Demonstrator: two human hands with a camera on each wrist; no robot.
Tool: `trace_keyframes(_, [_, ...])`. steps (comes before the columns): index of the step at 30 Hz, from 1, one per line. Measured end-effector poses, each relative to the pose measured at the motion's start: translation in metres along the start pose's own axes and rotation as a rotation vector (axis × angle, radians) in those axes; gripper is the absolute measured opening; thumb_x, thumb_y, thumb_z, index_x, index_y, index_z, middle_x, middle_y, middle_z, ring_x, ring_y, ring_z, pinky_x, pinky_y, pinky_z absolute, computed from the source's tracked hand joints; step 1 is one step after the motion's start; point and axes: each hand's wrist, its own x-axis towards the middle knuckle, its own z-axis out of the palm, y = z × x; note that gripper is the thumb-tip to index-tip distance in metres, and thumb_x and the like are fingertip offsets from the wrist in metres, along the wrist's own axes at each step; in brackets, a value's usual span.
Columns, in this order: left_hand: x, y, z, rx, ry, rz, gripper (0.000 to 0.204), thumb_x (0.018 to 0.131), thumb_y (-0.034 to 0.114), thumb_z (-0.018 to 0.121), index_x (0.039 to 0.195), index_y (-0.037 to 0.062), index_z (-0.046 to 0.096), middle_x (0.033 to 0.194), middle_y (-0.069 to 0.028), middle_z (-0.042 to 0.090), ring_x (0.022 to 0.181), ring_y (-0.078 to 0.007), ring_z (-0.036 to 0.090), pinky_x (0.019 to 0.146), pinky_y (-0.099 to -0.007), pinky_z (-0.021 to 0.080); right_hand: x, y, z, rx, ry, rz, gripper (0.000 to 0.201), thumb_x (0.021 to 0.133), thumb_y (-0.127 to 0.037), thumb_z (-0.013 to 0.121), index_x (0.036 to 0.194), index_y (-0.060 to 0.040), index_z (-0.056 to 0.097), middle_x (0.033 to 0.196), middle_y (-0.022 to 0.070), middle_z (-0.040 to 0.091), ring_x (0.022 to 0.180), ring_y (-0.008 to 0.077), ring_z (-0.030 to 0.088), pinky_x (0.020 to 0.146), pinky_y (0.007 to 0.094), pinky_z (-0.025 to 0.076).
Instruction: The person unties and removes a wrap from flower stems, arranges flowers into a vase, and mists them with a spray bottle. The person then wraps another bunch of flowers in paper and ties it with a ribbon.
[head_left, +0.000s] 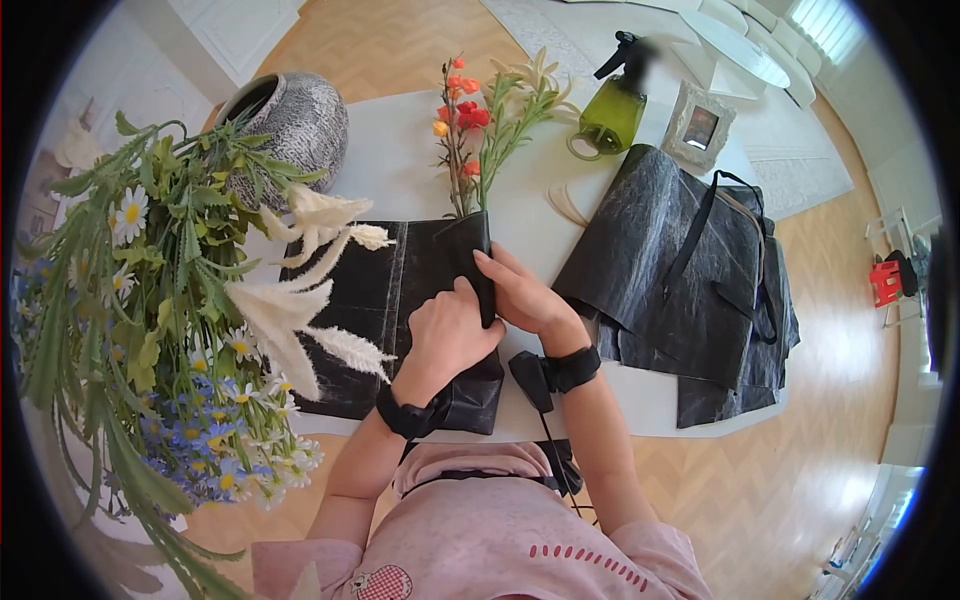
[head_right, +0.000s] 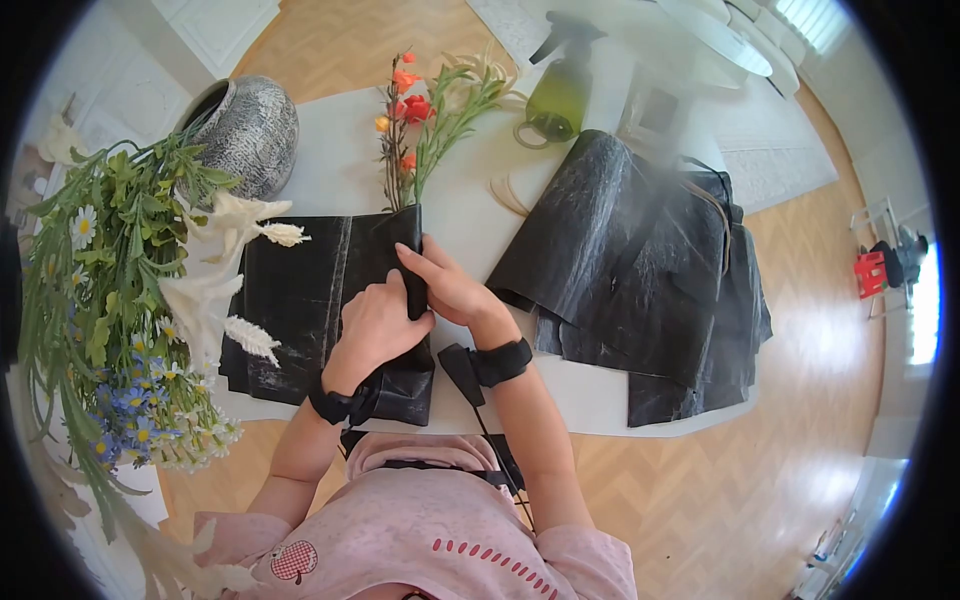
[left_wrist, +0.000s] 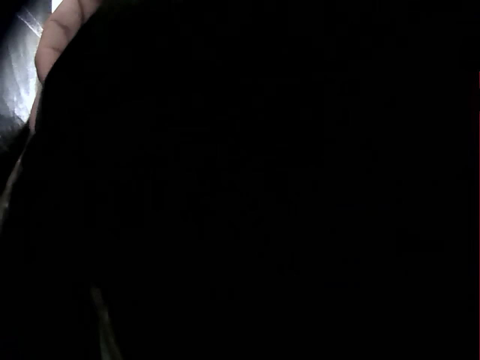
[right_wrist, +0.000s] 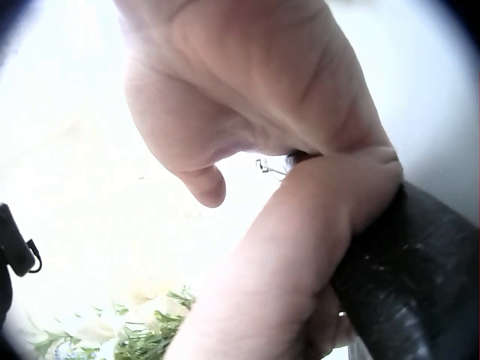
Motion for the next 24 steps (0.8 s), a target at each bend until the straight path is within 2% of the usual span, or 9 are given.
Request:
trace_keyframes(4, [0.006,-0.009,0.004,-0.052,0.010,0.026,0.040,0.067,0.032,0.062,0.084,-0.0012,0.047,0.071,-0.0209,0.060,0.074,-0.0384,0.059,0.064,-0.0420,0.048,0.001,0.001,-0.004,0.094,-0.124,-0.024,0.050,0.088,-0.035,0.047,0.123,-0.0009,0.032,0.111,0.0051,0.045,0.103,0.0135,0.040,0.089,0.0308,0.034])
trace_keyframes(7, [0.002,-0.017,0.002,-0.020,-0.089,0.095,0.042,0.068,0.030,0.063,0.089,-0.0021,0.047,0.078,-0.0213,0.059,0.074,-0.0377,0.059,0.065,-0.0417,0.048,0.002,-0.001,-0.006,0.181,-0.056,-0.019,0.055,0.085,-0.027,0.054,0.125,0.0010,0.028,0.111,0.0093,0.047,0.101,0.0153,0.044,0.085,0.0309,0.038])
trace_keyframes(9, [-0.011,-0.030,0.005,-0.135,0.109,0.441,0.046,0.068,0.025,0.067,0.096,-0.0030,0.044,0.085,-0.0208,0.054,0.071,-0.0346,0.057,0.064,-0.0394,0.047,0.003,0.003,-0.004,0.046,0.064,-0.061,0.056,0.083,-0.020,0.056,0.125,0.0012,0.026,0.107,0.0114,0.049,0.097,0.0165,0.049,0.080,0.0313,0.042])
trace_keyframes(11, [-0.027,-0.035,-0.002,-0.143,0.099,0.387,0.049,0.067,0.023,0.069,0.099,-0.0028,0.042,0.087,-0.0201,0.052,0.069,-0.0317,0.056,0.063,-0.0373,0.047,0.006,0.006,-0.001,-0.106,0.228,-0.158,0.065,0.074,-0.001,0.062,0.125,0.0043,0.021,0.096,0.0169,0.054,0.082,0.0191,0.057,0.066,0.0290,0.049])
trace_keyframes(13, [-0.035,-0.044,-0.001,-0.208,0.069,0.327,0.058,0.067,0.011,0.070,0.109,-0.0014,0.031,0.085,-0.0165,0.051,0.067,-0.0229,0.057,0.060,-0.0300,0.047,0.012,0.016,-0.004,-0.225,0.272,-0.179,0.063,0.074,-0.001,0.061,0.124,0.0045,0.022,0.094,0.0164,0.054,0.080,0.0188,0.057,0.065,0.0287,0.049])
trace_keyframes(14, [-0.034,-0.045,-0.002,-0.205,0.064,0.333,0.058,0.067,0.011,0.070,0.109,-0.0014,0.031,0.085,-0.0165,0.051,0.067,-0.0229,0.057,0.060,-0.0300,0.047,0.015,0.019,-0.006,-0.353,0.311,-0.195,0.061,0.074,0.000,0.060,0.123,0.0048,0.023,0.092,0.0160,0.055,0.078,0.0185,0.058,0.064,0.0285,0.050])
trace_keyframes(16, [-0.034,-0.047,-0.003,-0.641,-0.252,0.084,0.063,0.069,0.005,0.066,0.114,-0.0032,0.023,0.082,-0.0196,0.056,0.073,-0.0317,0.060,0.065,-0.0328,0.049,0.018,0.020,-0.005,-0.322,0.334,-0.181,0.059,0.074,0.000,0.060,0.122,0.0051,0.024,0.091,0.0157,0.055,0.077,0.0185,0.058,0.064,0.0285,0.050])
trace_keyframes(17, [-0.034,-0.048,0.001,-0.666,-0.197,0.100,0.062,0.070,-0.002,0.062,0.115,-0.0026,0.020,0.076,-0.0165,0.058,0.066,-0.0249,0.062,0.060,-0.0277,0.049,0.019,0.020,-0.004,-0.295,0.350,-0.165,0.058,0.074,0.001,0.059,0.121,0.0053,0.025,0.090,0.0154,0.055,0.077,0.0186,0.058,0.063,0.0284,0.050])
trace_keyframes(24, [-0.028,-0.070,0.014,-0.872,-0.148,0.082,0.054,0.071,-0.006,0.059,0.111,0.0002,0.023,0.078,-0.0111,0.054,0.067,-0.0128,0.058,0.058,-0.0215,0.046,0.021,0.021,-0.006,-0.114,0.339,-0.204,0.052,0.075,0.002,0.058,0.117,0.0071,0.028,0.090,0.0151,0.055,0.076,0.0184,0.058,0.063,0.0284,0.051])
